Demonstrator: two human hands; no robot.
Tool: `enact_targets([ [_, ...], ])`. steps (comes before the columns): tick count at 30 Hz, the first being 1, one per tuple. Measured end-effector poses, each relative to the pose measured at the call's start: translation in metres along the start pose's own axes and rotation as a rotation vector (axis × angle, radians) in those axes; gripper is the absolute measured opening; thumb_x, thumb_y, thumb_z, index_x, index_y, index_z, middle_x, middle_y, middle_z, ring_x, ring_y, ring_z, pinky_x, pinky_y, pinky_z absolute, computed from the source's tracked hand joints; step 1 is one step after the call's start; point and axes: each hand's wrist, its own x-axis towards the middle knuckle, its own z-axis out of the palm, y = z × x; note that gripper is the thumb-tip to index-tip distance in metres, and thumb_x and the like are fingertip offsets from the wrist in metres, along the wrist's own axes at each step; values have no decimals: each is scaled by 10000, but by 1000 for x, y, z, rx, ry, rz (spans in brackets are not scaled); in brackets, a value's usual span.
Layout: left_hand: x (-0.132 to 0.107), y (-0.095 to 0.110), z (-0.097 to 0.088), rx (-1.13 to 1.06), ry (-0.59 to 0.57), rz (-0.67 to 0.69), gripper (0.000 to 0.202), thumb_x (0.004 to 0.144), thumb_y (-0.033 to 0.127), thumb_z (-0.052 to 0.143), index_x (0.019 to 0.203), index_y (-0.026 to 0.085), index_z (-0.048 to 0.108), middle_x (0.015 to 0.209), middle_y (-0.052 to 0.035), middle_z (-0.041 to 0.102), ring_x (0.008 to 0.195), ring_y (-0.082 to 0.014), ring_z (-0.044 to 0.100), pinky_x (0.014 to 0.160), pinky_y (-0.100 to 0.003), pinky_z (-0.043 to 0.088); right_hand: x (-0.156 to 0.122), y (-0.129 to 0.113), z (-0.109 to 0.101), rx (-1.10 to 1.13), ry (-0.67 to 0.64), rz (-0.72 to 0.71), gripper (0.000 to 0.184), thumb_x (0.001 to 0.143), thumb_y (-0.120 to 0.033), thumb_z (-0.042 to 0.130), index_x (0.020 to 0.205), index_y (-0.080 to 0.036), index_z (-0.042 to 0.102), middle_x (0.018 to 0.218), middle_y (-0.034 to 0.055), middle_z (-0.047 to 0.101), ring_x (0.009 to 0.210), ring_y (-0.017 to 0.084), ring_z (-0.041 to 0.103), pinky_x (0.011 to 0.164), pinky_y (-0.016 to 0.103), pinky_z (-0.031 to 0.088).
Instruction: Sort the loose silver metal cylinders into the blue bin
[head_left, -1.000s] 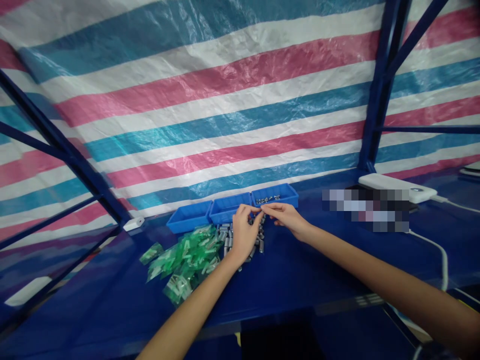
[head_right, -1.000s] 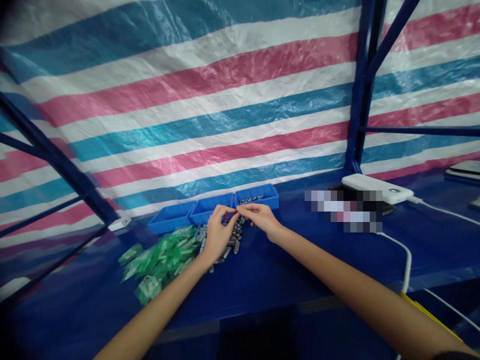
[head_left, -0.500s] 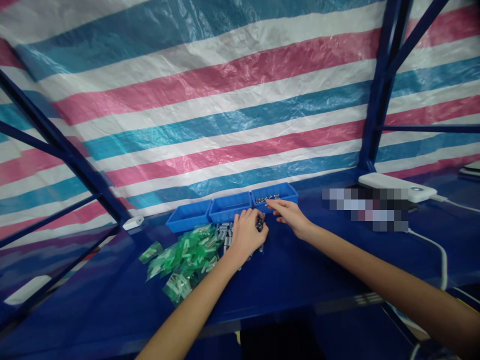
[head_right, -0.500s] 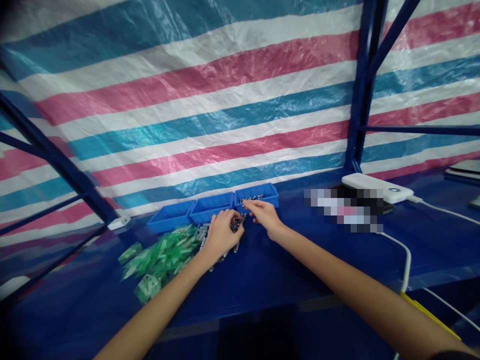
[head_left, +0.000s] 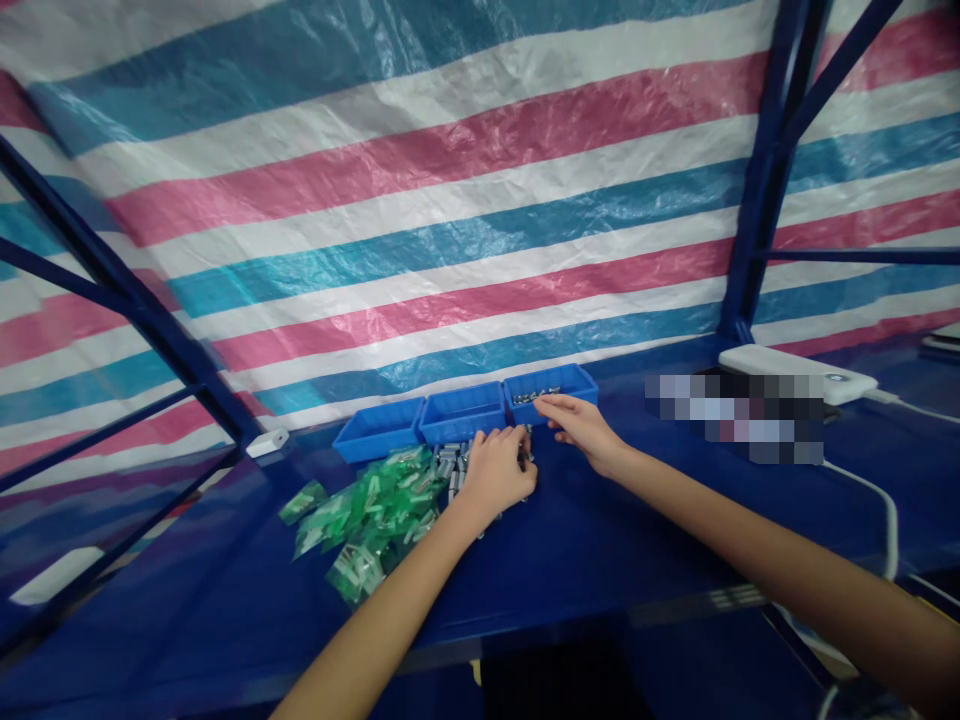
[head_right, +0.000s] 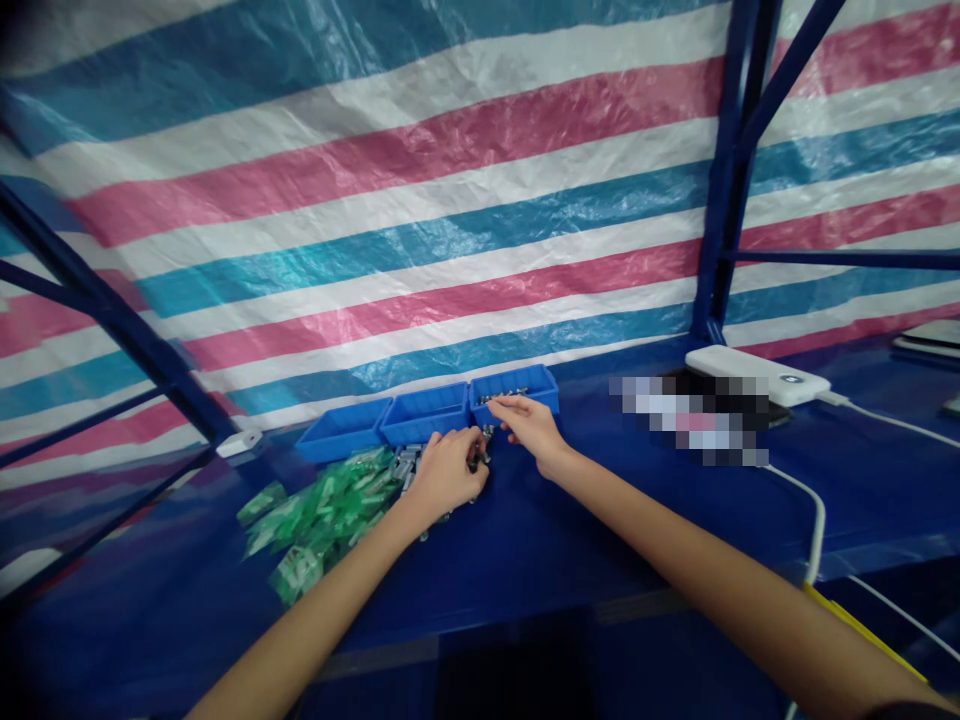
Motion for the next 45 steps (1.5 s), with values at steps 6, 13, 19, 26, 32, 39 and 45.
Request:
enact_targets([
  [6, 0, -1, 0, -64, -35, 37, 158, 717, 141, 467, 848, 216, 513, 761, 6, 610, 794, -182, 553, 708, -316, 299, 13, 7, -8, -71, 17, -160, 245, 661, -294, 687, 865, -158, 700, 753, 42, 675, 586, 99, 565, 423, 164, 424],
  [13, 1, -1, 2, -127, -60, 52, 157, 751, 158, 458, 875, 231, 522, 775, 11, 604, 824, -175, 537, 731, -312, 310, 26, 8, -15, -155, 48, -292, 296, 659, -317, 682, 884, -124, 694, 712, 66, 684, 546, 124, 583, 401, 196, 448],
  [19, 0, 4, -3, -27, 20, -32, 75, 701, 216, 510, 775, 204, 509, 828, -27, 596, 866, -217, 520, 790, -361, 328, 26, 6, -16, -169, -88, -341, 421, 698, -325, 642, 1083, -154, 633, 1037, 112, 665, 700, 169, 657, 432, 208, 475],
  [26, -2, -1, -4, 69, 16, -28, 92, 660, 249, 533, 602, 179, 515, 833, -72, 578, 892, -250, 511, 832, -412, 333, 14, 13, -12, -688, -200, -483, 160, 690, -307, 629, 778, -220, 729, 733, 10, 713, 567, 132, 615, 526, 224, 438],
  [32, -2, -3, 0, 76, 16, 19, 130, 693, 268, 520, 603, 176, 536, 824, -71, 574, 871, -239, 516, 803, -402, 344, 2, 8, -10, -940, -227, -472, 122, 651, -332, 647, 727, -275, 723, 679, -31, 703, 660, 154, 644, 524, 215, 383],
  [39, 0, -4, 3, 37, -14, -13, 108, 751, 245, 480, 673, 184, 524, 836, -47, 568, 851, -216, 530, 780, -378, 363, 0, 8, -11, -956, -303, -455, 108, 643, -262, 636, 715, -271, 717, 694, -32, 705, 667, 157, 647, 539, 217, 393],
  [45, 0, -5, 6, 3, 1, -23, 121, 805, 236, 438, 748, 195, 536, 872, -38, 562, 862, -207, 535, 806, -373, 365, 3, 11, -12, -882, -273, -474, 169, 671, -233, 625, 809, -277, 712, 717, -26, 712, 671, 154, 649, 559, 225, 418],
])
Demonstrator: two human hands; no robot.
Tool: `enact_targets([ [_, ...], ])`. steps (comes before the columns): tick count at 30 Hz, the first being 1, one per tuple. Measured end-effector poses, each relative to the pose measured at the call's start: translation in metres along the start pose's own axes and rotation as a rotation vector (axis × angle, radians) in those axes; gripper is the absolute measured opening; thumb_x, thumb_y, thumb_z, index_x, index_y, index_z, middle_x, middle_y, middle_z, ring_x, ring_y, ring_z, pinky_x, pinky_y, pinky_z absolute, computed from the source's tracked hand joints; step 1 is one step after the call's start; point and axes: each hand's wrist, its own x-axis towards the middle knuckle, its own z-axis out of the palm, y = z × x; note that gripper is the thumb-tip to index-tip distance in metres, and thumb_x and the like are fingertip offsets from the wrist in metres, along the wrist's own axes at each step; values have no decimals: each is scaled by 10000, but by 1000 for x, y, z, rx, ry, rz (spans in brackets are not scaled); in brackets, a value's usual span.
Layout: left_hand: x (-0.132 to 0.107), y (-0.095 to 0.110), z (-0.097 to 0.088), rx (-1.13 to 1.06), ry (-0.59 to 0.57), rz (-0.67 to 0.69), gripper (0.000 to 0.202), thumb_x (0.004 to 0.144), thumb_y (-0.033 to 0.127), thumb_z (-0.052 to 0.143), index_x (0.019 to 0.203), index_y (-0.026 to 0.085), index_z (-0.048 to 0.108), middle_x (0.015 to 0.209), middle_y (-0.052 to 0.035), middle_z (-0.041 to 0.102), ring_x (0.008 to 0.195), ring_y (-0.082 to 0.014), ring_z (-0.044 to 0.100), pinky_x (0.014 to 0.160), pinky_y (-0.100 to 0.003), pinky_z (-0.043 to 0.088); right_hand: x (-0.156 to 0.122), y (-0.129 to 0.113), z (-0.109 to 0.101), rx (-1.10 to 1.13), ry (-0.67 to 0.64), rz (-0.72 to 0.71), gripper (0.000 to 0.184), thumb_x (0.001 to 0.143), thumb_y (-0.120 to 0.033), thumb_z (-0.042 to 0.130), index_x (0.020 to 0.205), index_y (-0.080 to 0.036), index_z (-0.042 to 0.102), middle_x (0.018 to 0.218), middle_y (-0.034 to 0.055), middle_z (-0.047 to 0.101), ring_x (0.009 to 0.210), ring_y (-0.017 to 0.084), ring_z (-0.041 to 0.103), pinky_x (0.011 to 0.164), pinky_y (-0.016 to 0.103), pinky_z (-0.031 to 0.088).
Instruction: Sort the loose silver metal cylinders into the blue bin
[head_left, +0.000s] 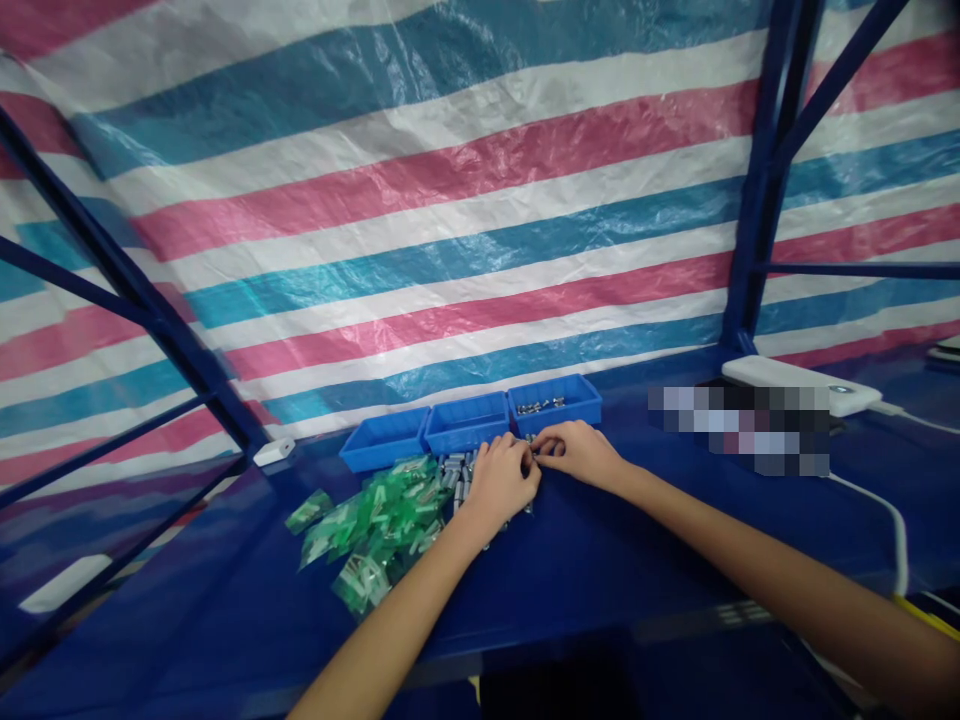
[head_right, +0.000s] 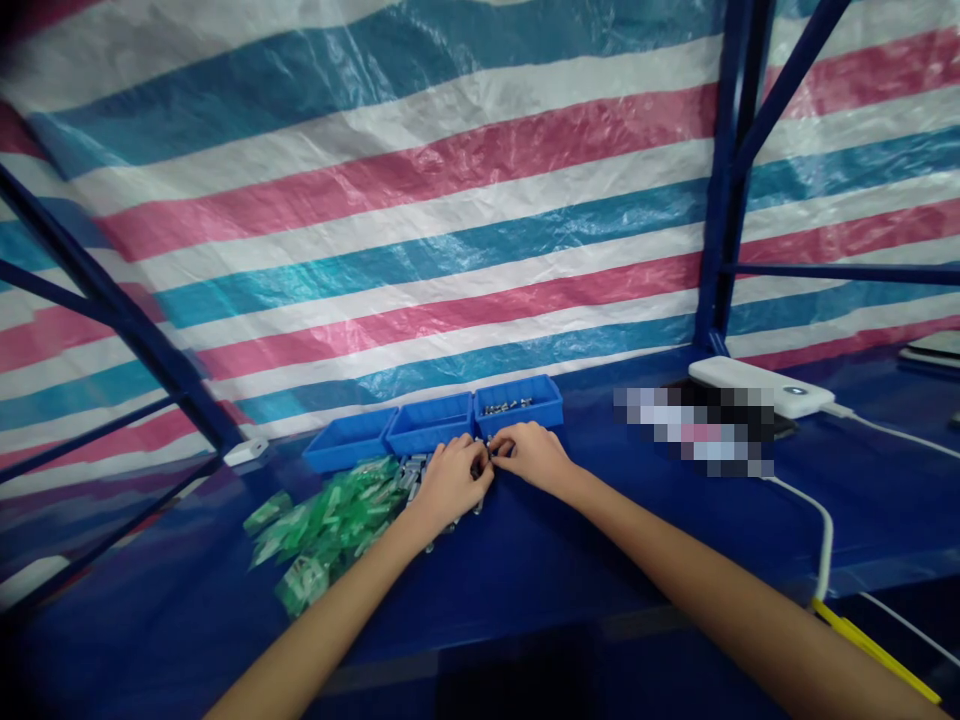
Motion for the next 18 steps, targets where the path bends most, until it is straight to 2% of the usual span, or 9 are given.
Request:
enact_targets([
  [4, 0, 1, 2, -34, 19, -28, 127, 822, 278, 440, 772, 197, 524, 869, -30, 569, 876, -203, 534, 828, -378, 362, 3, 3, 3, 126, 74, 14, 198, 677, -226, 633, 858, -268, 701, 734, -22, 712, 668, 149, 649, 592, 237, 461],
  [8, 1, 2, 1, -90, 82, -59, 152, 859, 310, 404, 805, 195, 489, 869, -21, 573, 881, -187, 529, 834, -361, 360, 7, 3, 5, 416, 109, 64, 267, 677, -261, 660, 934, -195, 685, 755, 27, 713, 677, 157, 655, 597, 243, 497],
  [12, 1, 4, -5, -147, 135, -51, 213, 909, 330, 319, 841, 201, 475, 873, -15, 573, 885, -174, 526, 824, -341, 357, 6, -4, 1, 613, 97, 210, 331, 702, -317, 668, 999, -171, 672, 787, 61, 712, 689, 150, 642, 472, 187, 448],
  [18, 2, 5, -11, -187, 167, -66, 246, 934, 304, 263, 928, 201, 487, 914, -29, 576, 909, -169, 530, 796, -307, 361, 2, -12, -5, 813, 27, 383, 304, 739, -314, 667, 1029, -223, 670, 921, 55, 706, 822, 132, 642, 506, 141, 446],
])
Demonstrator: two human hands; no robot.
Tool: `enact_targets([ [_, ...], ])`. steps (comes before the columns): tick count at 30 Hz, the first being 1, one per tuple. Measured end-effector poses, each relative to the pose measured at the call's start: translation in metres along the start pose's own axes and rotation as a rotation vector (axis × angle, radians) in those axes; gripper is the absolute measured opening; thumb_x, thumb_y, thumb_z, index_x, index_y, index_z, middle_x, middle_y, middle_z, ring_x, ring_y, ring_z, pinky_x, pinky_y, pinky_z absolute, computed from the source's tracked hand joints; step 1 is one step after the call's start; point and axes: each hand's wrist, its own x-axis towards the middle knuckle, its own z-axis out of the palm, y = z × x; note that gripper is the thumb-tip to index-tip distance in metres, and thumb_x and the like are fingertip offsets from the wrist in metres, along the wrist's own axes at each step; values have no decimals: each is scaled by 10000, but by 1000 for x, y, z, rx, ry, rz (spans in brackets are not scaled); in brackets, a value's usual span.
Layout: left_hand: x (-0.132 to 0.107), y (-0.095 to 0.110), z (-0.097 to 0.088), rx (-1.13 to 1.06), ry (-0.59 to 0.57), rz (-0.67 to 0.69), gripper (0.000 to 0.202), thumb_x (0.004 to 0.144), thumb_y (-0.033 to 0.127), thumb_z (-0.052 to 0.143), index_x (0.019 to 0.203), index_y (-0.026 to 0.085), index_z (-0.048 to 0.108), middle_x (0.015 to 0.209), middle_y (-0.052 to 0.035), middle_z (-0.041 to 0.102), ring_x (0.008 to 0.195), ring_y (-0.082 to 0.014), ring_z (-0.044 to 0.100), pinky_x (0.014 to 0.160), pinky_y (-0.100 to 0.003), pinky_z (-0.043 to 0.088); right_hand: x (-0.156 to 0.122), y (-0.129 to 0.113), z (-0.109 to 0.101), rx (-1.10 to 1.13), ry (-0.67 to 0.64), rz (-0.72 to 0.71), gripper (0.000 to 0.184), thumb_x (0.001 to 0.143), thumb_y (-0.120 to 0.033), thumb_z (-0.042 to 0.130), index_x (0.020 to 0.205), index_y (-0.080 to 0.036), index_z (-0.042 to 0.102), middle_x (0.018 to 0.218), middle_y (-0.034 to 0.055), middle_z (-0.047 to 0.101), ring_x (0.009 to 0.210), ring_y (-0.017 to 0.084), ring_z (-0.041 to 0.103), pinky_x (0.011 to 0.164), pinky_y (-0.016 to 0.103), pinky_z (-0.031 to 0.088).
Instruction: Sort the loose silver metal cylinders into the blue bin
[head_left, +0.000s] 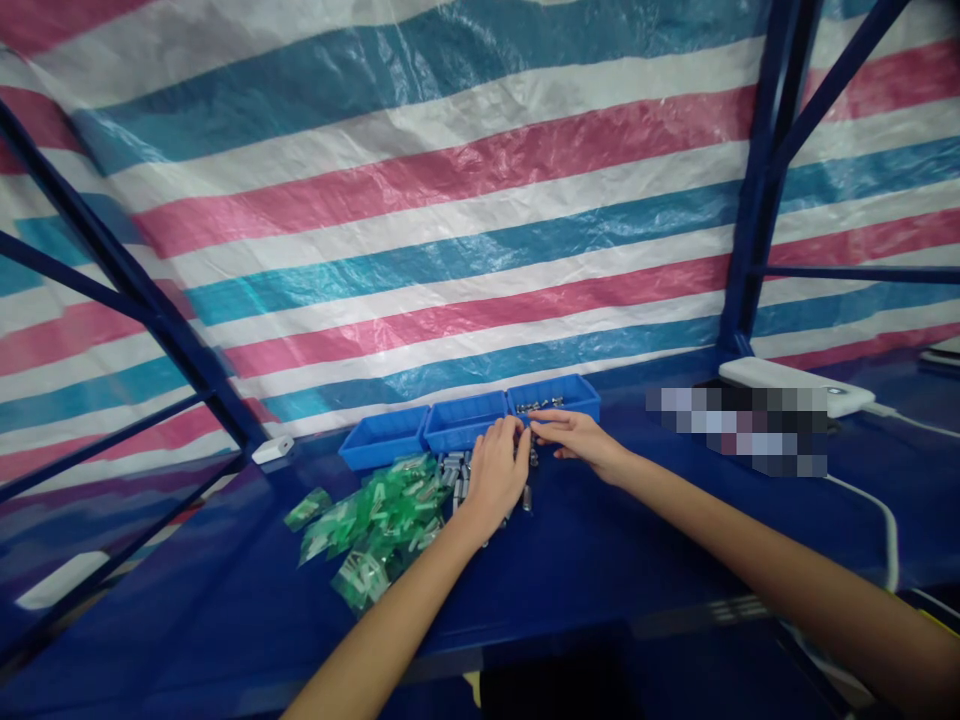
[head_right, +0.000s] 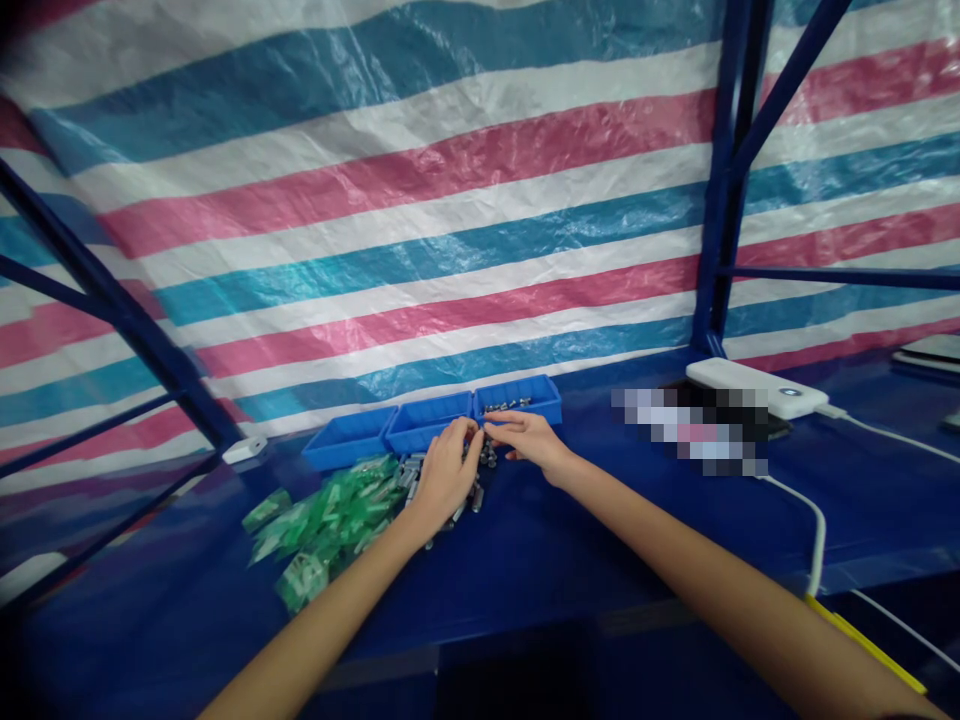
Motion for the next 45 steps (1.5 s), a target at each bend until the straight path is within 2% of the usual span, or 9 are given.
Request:
enact_targets([
  [3, 0, 0, -2, -5, 24, -17, 246, 937, 301, 253, 952, 203, 478, 936, -33, 573, 920, -171, 531, 803, -306, 366, -1, 0, 1, 31, -52, 13, 332, 739, -292, 670, 1067, -239, 652, 964, 53, 700, 855, 141, 639, 500, 147, 447],
  [7, 1, 0, -1, -45, 41, -1, 249, 940, 297, 244, 985, 212, 473, 969, -31, 562, 949, -167, 526, 823, -303, 371, -1, 2, 3, 15, -101, -1, 369, 725, -271, 677, 1092, -253, 638, 909, 40, 708, 780, 125, 633, 489, 151, 445],
  [13, 1, -2, 2, -117, 45, 23, 245, 937, 274, 255, 984, 224, 490, 978, -21, 541, 953, -157, 522, 844, -298, 380, -2, 2, 4, 5, -108, 8, 384, 721, -257, 679, 1102, -241, 627, 904, 40, 705, 762, 108, 621, 498, 137, 432],
  [18, 1, -4, 4, -162, 50, 13, 247, 938, 284, 256, 999, 225, 488, 996, -25, 534, 957, -154, 520, 855, -300, 387, -4, -1, 5, 8, -100, 6, 349, 745, -288, 655, 1090, -241, 631, 934, 51, 696, 835, 127, 615, 482, 130, 401],
  [23, 2, -6, 6, -190, 68, 7, 223, 934, 309, 268, 966, 212, 466, 965, -24, 529, 920, -154, 517, 820, -305, 394, -6, -6, 8, 17, -85, 21, 308, 758, -299, 627, 1061, -248, 655, 989, 47, 674, 803, 116, 591, 484, 138, 398],
  [31, 4, -11, 9, -191, 95, 25, 190, 916, 331, 324, 891, 203, 462, 896, -22, 511, 826, -158, 511, 733, -300, 395, -4, 0, 8, 12, -34, 3, 263, 752, -260, 610, 999, -229, 692, 971, 40, 671, 732, 101, 559, 490, 143, 405],
  [35, 4, -9, 7, -154, 86, 40, 185, 910, 327, 339, 865, 203, 468, 873, -17, 514, 821, -157, 511, 735, -299, 388, -1, 4, 8, 13, -19, -37, 236, 762, -277, 595, 955, -200, 706, 919, 49, 670, 714, 102, 545, 480, 142, 404],
  [39, 2, -6, 9, -56, 40, 61, 154, 885, 332, 402, 880, 209, 495, 888, -19, 549, 881, -181, 515, 771, -325, 376, 2, 4, 7, 45, 36, -55, 250, 764, -324, 599, 924, -170, 713, 881, 64, 675, 685, 100, 540, 475, 151, 404],
  [45, 0, -7, 13, 80, -81, 48, 126, 797, 333, 539, 791, 208, 550, 859, -23, 584, 886, -217, 512, 770, -357, 364, 5, 3, 3, 87, 172, -52, 253, 719, -340, 647, 890, -166, 715, 855, 72, 686, 711, 123, 568, 493, 174, 426],
])
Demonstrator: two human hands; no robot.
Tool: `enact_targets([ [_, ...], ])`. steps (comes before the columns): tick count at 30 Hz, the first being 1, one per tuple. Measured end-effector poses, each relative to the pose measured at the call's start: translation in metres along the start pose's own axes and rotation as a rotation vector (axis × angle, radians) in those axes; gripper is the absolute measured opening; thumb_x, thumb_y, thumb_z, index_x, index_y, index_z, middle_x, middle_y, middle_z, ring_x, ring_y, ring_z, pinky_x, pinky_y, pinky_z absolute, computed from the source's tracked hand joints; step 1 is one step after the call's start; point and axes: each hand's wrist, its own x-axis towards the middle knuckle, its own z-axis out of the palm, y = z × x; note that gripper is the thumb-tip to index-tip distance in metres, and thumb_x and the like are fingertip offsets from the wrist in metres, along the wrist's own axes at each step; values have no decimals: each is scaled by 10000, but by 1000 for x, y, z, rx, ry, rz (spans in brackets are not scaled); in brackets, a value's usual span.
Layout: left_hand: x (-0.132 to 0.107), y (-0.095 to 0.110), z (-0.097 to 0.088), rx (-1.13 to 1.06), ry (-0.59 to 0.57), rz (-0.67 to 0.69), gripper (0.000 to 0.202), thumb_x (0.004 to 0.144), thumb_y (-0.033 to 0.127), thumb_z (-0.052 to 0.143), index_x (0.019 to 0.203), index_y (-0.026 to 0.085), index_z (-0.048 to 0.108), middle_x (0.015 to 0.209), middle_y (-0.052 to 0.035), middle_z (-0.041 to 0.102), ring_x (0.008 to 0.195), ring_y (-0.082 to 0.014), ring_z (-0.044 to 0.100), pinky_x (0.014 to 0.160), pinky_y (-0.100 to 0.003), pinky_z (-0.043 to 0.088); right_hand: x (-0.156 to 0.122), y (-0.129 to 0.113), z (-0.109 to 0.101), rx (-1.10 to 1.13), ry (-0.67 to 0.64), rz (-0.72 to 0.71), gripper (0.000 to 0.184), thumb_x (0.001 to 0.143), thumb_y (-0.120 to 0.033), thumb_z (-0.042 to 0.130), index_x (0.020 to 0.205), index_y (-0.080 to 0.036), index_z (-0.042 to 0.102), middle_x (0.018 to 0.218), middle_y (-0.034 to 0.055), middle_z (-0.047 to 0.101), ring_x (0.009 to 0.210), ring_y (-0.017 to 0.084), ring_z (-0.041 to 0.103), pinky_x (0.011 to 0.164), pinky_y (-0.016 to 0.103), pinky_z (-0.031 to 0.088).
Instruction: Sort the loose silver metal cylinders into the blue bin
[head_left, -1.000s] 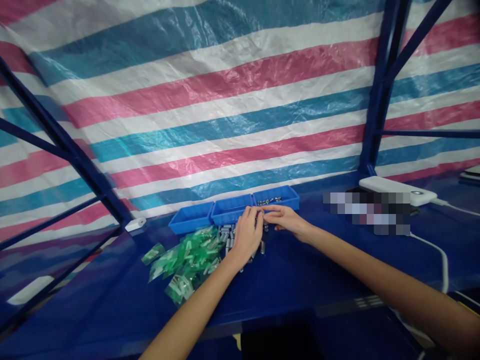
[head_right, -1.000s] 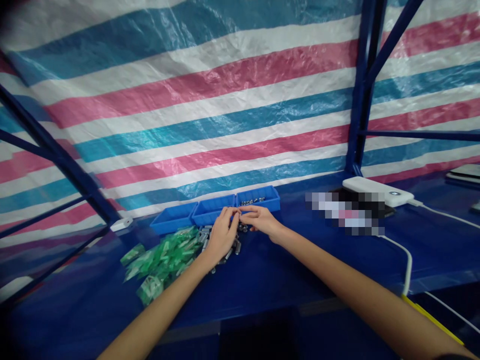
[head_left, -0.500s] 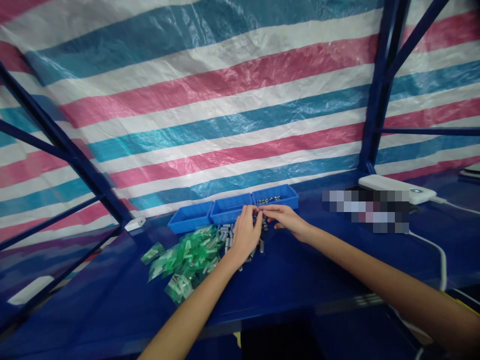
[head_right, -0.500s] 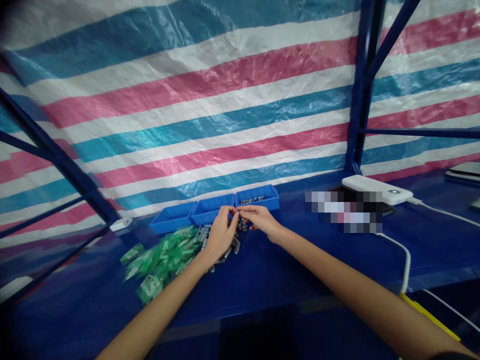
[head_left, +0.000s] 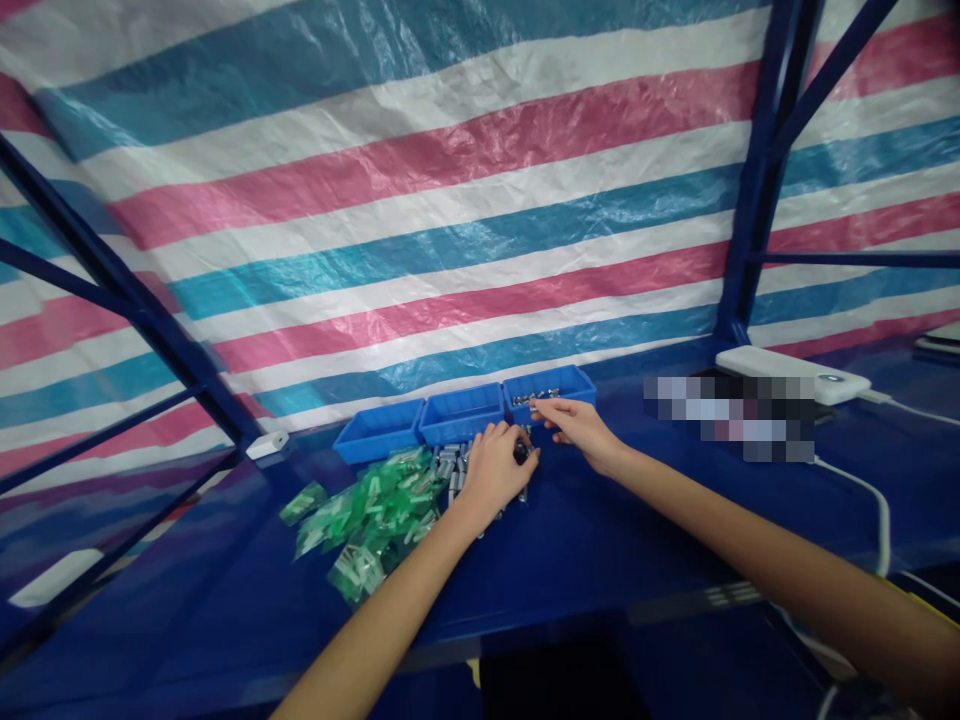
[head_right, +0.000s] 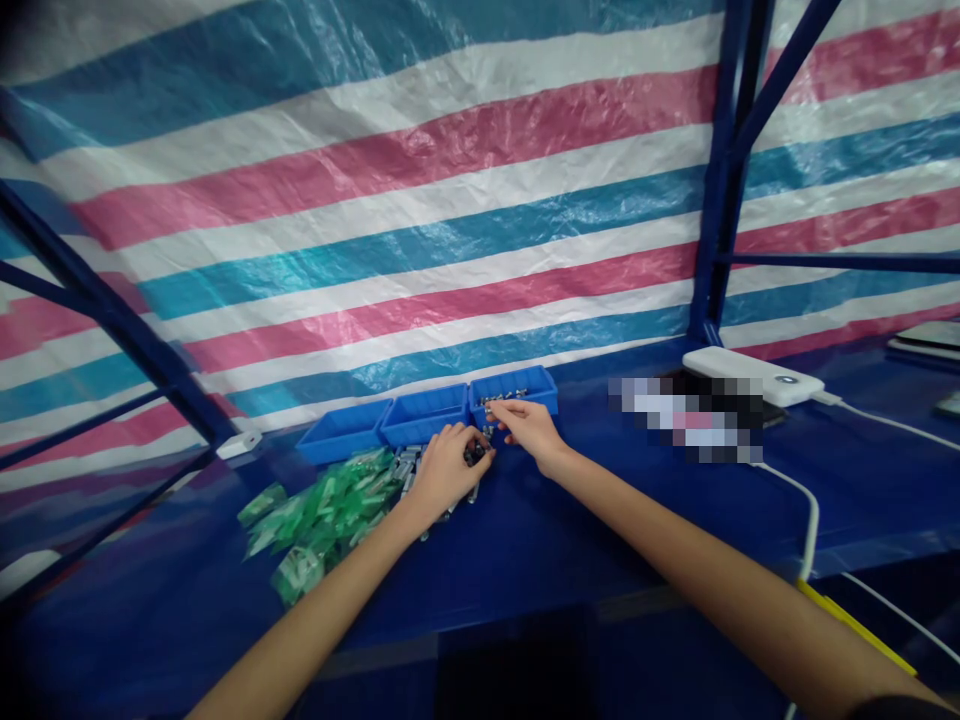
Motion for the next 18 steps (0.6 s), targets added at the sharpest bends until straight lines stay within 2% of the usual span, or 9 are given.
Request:
enact_targets([
  [8, 1, -5, 2, 41, -23, 0, 109, 797, 308, 550, 847, 220, 590, 868, -22, 591, 872, -206, 527, 765, -346, 364, 0, 1, 1, 19, -6, 9, 242, 700, -353, 671, 831, -152, 706, 826, 70, 680, 696, 114, 568, 481, 167, 427],
  [18, 1, -3, 1, 42, -49, -19, 116, 790, 322, 551, 807, 211, 579, 887, -27, 572, 905, -213, 522, 791, -357, 362, -2, -2, 1, 44, -30, 9, 203, 698, -306, 679, 835, -157, 702, 811, 53, 677, 685, 101, 578, 481, 156, 442],
])
